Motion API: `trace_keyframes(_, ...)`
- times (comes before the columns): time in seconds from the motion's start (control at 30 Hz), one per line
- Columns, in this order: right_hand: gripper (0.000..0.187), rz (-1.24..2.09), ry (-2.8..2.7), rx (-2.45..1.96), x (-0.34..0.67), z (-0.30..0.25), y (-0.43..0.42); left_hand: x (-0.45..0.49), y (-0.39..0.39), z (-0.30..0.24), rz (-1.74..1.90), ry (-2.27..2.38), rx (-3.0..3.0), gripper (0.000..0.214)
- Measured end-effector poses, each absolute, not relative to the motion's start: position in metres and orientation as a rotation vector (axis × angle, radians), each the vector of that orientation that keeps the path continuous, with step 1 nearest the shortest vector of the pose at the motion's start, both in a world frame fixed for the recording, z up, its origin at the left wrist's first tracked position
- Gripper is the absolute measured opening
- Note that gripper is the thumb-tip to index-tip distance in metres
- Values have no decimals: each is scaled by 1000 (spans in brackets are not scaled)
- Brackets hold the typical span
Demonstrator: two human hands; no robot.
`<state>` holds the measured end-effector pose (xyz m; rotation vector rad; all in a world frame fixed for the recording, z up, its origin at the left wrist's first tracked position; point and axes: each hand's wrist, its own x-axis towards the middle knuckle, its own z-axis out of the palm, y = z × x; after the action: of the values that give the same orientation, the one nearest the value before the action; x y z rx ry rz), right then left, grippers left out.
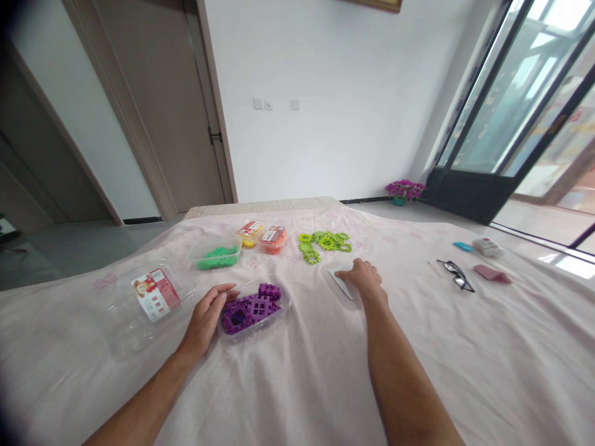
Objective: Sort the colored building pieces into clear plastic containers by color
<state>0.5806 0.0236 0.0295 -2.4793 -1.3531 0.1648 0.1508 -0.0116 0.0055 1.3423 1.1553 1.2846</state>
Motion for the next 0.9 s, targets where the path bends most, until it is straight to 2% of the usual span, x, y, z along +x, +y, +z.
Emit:
trace_keyframes(0.13, 46, 586, -1386, -2078, 568, 24, 29, 152, -13, 10, 1247, 1102, 1347, 44)
trace_keyframes(0.2, 39, 824, -1361, -1817, 556, 28, 30, 153, -15, 12, 1223, 1076, 1348, 45)
trace_keyframes(0.43, 49, 1056, -1222, -1254, 514, 65, 25, 155, -17, 15, 1206, 1041, 1372, 50)
trace_keyframes(0.6, 53, 1166, -1382, -1187, 479, 75, 20, 154, -19, 15, 1213, 1029, 1384, 53)
trace_keyframes(0.73, 46, 1119, -1670, -1291, 442, 70, 18, 154, -20, 16, 1202, 974, 1363, 60)
trace_keyframes(0.9, 23, 701, -1984, -1366, 412, 68, 17, 154, -21, 20, 1104, 899, 1330, 63)
